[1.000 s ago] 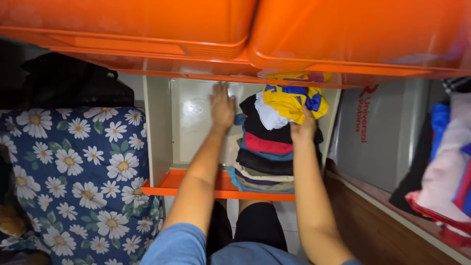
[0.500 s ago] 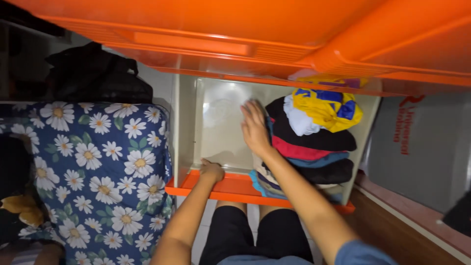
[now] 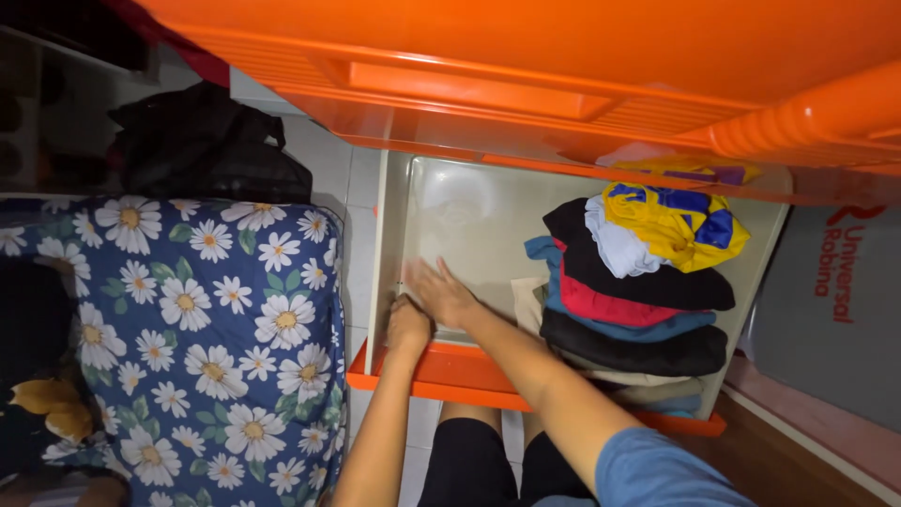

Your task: Organizing and arranging folded clothes into a plastic drawer unit

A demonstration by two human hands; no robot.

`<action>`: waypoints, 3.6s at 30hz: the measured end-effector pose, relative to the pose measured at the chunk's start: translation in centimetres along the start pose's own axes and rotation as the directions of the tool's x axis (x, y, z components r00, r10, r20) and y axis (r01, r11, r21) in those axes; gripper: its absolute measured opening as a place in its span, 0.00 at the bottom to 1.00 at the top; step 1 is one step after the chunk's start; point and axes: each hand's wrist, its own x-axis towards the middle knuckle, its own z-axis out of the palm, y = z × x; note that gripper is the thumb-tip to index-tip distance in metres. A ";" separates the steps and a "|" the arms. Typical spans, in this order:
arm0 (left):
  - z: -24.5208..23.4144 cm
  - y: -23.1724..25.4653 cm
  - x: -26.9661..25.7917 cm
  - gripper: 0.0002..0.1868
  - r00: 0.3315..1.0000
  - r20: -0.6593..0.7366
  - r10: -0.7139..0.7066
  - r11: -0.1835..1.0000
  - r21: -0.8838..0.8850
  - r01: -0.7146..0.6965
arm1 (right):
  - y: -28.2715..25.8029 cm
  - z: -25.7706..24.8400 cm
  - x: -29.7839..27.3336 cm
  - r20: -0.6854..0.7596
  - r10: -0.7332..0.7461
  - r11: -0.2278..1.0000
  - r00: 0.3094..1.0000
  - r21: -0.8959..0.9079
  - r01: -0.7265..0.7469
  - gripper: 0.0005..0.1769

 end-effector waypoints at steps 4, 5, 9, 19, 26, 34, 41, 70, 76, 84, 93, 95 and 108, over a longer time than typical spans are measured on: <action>0.7 -0.6 -0.3 0.23 1.000 -0.008 0.028 1.000 0.007 -0.028 | -1.8 1.1 -3.5 0.198 -0.059 0.998 0.978 -0.003 0.060 0.37; 0.3 -0.4 -0.9 0.22 0.999 0.007 0.035 0.999 0.011 -0.035 | -2.1 1.5 -3.9 0.229 -0.068 0.997 0.971 0.063 0.055 0.37; -0.8 -0.3 -3.1 0.20 0.993 0.114 0.035 0.997 0.063 -0.043 | -1.2 8.0 -5.0 0.190 0.005 0.984 0.982 0.176 -0.039 0.29; -8.8 7.7 -12.7 0.10 0.957 0.130 0.259 0.951 0.135 -0.276 | -5.0 -4.7 -13.6 -0.148 0.436 0.881 0.887 0.269 -0.389 0.09; -7.3 13.2 -17.1 0.19 0.832 -0.009 0.554 0.809 -0.229 -0.541 | -3.6 -4.5 -14.8 0.120 0.726 0.138 0.677 0.939 -0.315 0.32; -7.9 15.1 -19.8 0.31 0.608 0.023 0.794 0.600 -0.190 -0.777 | -10.7 -13.0 -20.6 0.004 0.472 -0.717 0.882 0.583 0.381 0.35; -6.2 23.2 -17.1 0.25 0.591 0.122 0.798 0.598 -0.285 -0.749 | -10.2 -27.1 -35.3 -0.233 0.629 -0.091 0.742 0.925 0.368 0.28; -6.6 55.3 -43.0 0.21 -0.181 0.098 0.979 -0.148 -0.274 -0.950 | -3.1 -42.2 -64.5 -0.672 0.737 0.620 0.075 0.627 -0.470 0.16; -9.0 57.0 -43.4 0.16 -0.167 0.297 0.940 -0.064 -0.326 -0.943 | -4.5 -44.0 -64.4 -0.693 0.696 0.679 0.188 0.550 -0.486 0.34; -5.0 55.2 -46.8 0.52 -0.310 0.291 0.905 -0.325 0.004 -0.946 | -1.1 -39.7 -66.9 -0.695 0.699 0.711 0.168 0.649 -0.270 0.38; 0.7 55.8 -48.7 0.57 -0.200 0.304 0.931 -0.296 0.312 -0.903 | 0.4 -36.2 -68.0 -0.329 0.942 0.335 -0.072 0.935 0.114 0.27; 1.7 56.3 -47.6 0.54 -0.235 0.282 0.930 -0.328 0.351 -0.877 | 1.0 -35.1 -68.5 -0.311 0.945 0.325 -0.104 0.933 0.155 0.24; -2.6 54.8 -48.2 0.41 -0.335 0.356 0.872 -0.393 0.104 -0.913 | 3.0 -37.8 -66.4 -0.164 0.986 0.162 -0.017 0.951 0.262 0.38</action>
